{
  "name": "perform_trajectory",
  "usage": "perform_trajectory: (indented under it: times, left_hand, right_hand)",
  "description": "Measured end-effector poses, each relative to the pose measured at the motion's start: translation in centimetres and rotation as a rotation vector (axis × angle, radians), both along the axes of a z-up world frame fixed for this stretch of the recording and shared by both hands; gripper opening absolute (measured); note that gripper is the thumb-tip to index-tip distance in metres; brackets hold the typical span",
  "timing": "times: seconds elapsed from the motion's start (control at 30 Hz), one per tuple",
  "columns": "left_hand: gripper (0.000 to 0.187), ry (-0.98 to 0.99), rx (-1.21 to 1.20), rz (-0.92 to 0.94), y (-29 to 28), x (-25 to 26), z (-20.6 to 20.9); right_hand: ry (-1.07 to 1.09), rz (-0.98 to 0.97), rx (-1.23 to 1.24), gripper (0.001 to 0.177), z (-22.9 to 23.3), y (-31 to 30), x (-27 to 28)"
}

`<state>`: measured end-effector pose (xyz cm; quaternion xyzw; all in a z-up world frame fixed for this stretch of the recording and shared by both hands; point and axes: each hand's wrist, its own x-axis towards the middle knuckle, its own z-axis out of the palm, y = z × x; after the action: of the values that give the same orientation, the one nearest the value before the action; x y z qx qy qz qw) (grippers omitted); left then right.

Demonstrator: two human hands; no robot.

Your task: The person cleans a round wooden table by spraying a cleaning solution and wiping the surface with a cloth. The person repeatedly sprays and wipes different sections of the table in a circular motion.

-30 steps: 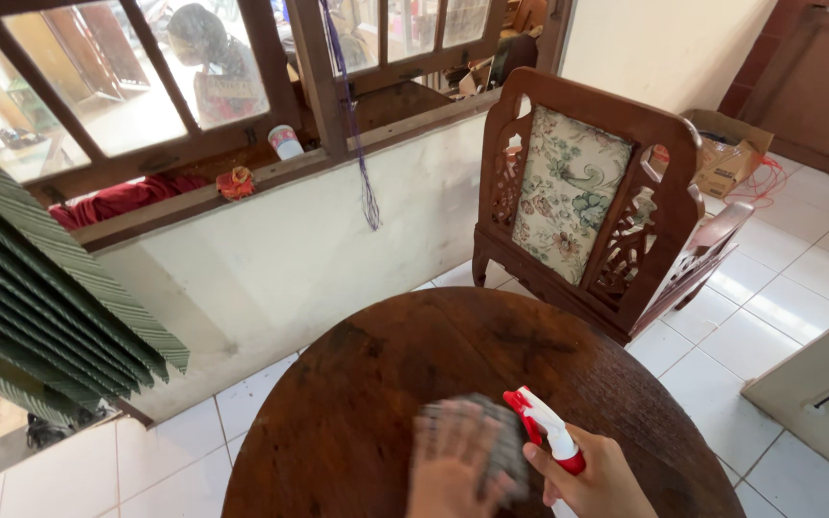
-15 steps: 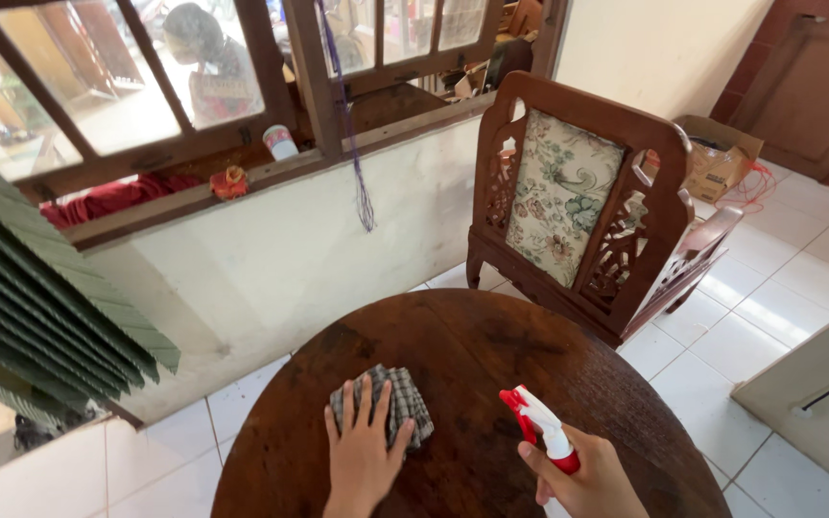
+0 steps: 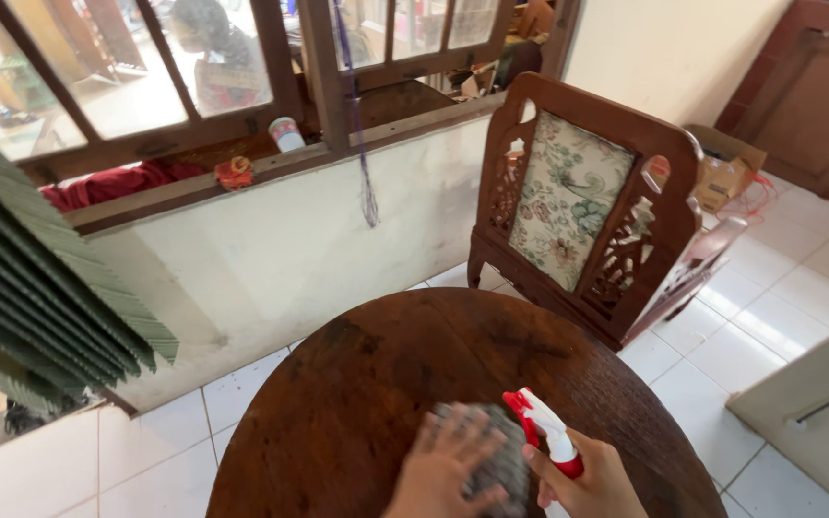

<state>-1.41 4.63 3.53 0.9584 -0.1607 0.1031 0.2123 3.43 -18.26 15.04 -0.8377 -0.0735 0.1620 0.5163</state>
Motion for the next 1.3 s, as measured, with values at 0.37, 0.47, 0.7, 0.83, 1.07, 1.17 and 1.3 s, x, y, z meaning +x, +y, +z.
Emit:
perform_trajectory:
  times: [0.37, 0.47, 0.7, 0.83, 1.07, 1.17, 1.3]
  left_hand:
    - [0.077, -0.488, 0.132, 0.434, 2.8, 0.6, -2.9]
    - [0.081, -0.402, 0.219, 0.095, -2.4, 1.4, -5.6]
    - [0.079, 0.019, -0.01, -0.12, -1.0, 1.6, -3.5]
    - [0.071, 0.196, 0.0, 0.356, 5.2, -0.1, 0.3]
    - [0.08, -0.605, 0.237, 0.662, 5.9, 1.4, -1.5]
    - [0.08, -0.466, 0.135, 0.34, 1.5, 0.1, -2.4]
    - [0.06, -0.637, 0.426, 0.109, -2.1, 1.1, -3.8]
  right_hand:
    - [0.017, 0.063, -0.097, 0.047, -2.3, -0.2, 1.2]
    - [-0.007, 0.083, -0.099, 0.05, -2.6, -0.1, 1.5]
    - [-0.014, 0.05, -0.121, 0.056, -3.5, -0.2, 1.8]
    - [-0.042, 0.076, -0.144, 0.057, -4.0, -0.3, 2.1]
    - [-0.044, 0.088, -0.181, 0.055, -2.8, 0.1, 1.4]
    - [0.038, 0.1, -0.152, 0.049, -2.2, 0.3, 0.7]
    - [0.09, 0.1, -0.184, 0.051, -1.6, 0.7, 0.5]
